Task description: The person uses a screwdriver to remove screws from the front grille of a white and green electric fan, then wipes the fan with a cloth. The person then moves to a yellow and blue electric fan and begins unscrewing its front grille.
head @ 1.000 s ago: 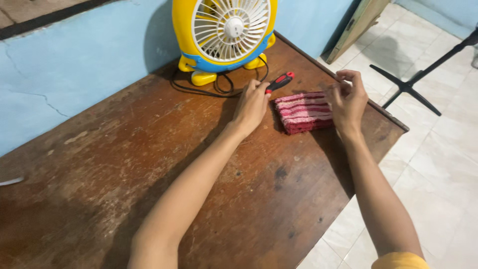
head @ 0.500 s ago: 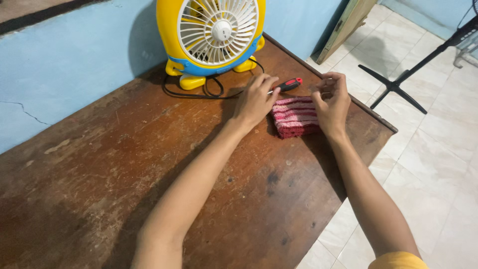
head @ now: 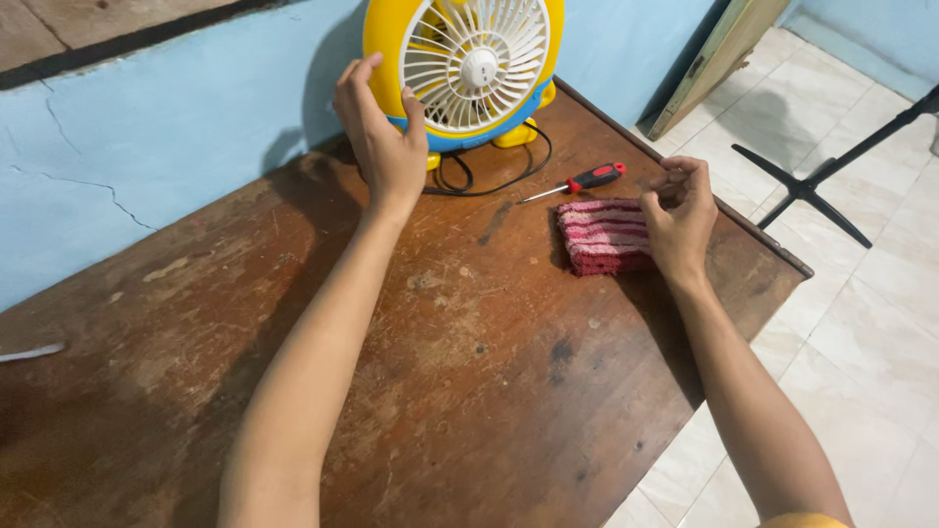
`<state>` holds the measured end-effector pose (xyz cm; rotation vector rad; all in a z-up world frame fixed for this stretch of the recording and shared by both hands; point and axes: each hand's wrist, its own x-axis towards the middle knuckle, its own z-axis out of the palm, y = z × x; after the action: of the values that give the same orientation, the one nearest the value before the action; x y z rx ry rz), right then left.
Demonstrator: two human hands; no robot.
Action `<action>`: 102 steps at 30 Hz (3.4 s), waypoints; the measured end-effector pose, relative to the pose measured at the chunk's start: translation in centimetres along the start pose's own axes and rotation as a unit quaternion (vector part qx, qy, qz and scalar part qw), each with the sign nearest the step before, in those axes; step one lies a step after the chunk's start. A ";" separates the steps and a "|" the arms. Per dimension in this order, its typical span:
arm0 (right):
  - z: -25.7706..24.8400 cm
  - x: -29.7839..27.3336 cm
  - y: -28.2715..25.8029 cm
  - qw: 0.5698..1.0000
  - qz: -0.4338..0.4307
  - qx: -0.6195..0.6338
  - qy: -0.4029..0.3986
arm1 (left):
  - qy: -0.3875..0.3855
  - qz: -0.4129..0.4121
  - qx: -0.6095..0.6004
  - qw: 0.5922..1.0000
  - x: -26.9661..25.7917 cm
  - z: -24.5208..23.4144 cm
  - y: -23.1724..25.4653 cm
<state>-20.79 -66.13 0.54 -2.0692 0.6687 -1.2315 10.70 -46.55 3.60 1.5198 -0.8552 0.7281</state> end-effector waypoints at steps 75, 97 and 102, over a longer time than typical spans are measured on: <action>16.4 -4.0 -15.2 0.954 -0.054 0.259 -0.140 | -0.069 -0.044 0.099 0.992 -0.7 -21.2 -1.3; 14.3 -15.7 -25.9 0.866 -0.211 0.157 -0.426 | -0.351 -0.217 0.101 0.905 3.5 -27.8 17.4; 14.7 -14.8 -25.7 0.839 -0.285 0.160 -0.436 | -0.360 -0.209 0.093 0.904 4.0 -28.7 15.2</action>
<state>-11.42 -34.78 5.54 -2.2717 -0.5732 -0.4624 0.71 -19.18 18.47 2.1051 -0.9543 -0.1023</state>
